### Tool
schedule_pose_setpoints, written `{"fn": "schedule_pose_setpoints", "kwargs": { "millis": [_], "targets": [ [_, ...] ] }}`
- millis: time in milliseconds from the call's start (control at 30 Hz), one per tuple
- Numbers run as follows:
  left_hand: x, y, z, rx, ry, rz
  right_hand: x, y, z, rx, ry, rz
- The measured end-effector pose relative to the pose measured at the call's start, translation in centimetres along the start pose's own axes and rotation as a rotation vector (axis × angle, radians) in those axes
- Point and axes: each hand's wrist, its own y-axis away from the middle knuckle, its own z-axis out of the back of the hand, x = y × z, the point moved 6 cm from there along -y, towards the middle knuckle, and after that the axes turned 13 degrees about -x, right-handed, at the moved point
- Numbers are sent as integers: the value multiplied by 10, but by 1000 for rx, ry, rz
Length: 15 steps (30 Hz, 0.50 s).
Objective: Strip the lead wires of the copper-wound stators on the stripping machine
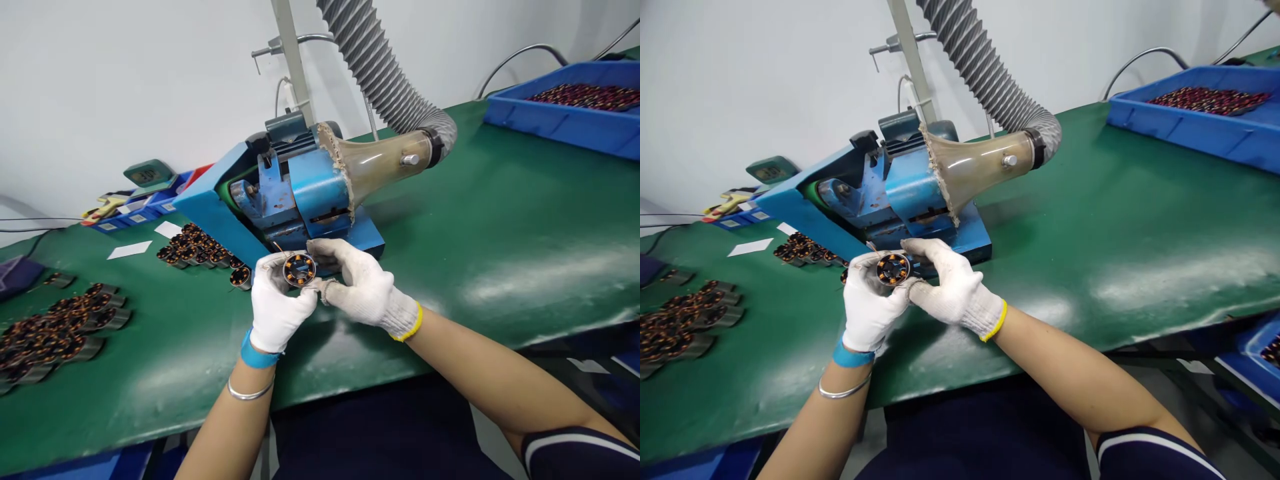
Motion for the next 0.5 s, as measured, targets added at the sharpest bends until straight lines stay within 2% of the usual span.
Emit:
{"fn": "schedule_pose_setpoints", "kwargs": {
  "millis": [133,267,367,500],
  "targets": [
    [0,1,3,8,-44,-46,-5,-2,1,-8,-7,-168],
    [4,4,3,96,-117,-67,-7,-1,-2,10,-6,-309],
    [6,5,4,144,-155,-64,-7,0,-2,24,44,-314],
    [5,2,4,135,-194,-19,-4,-1,0,137,80,-312]
  ]
}}
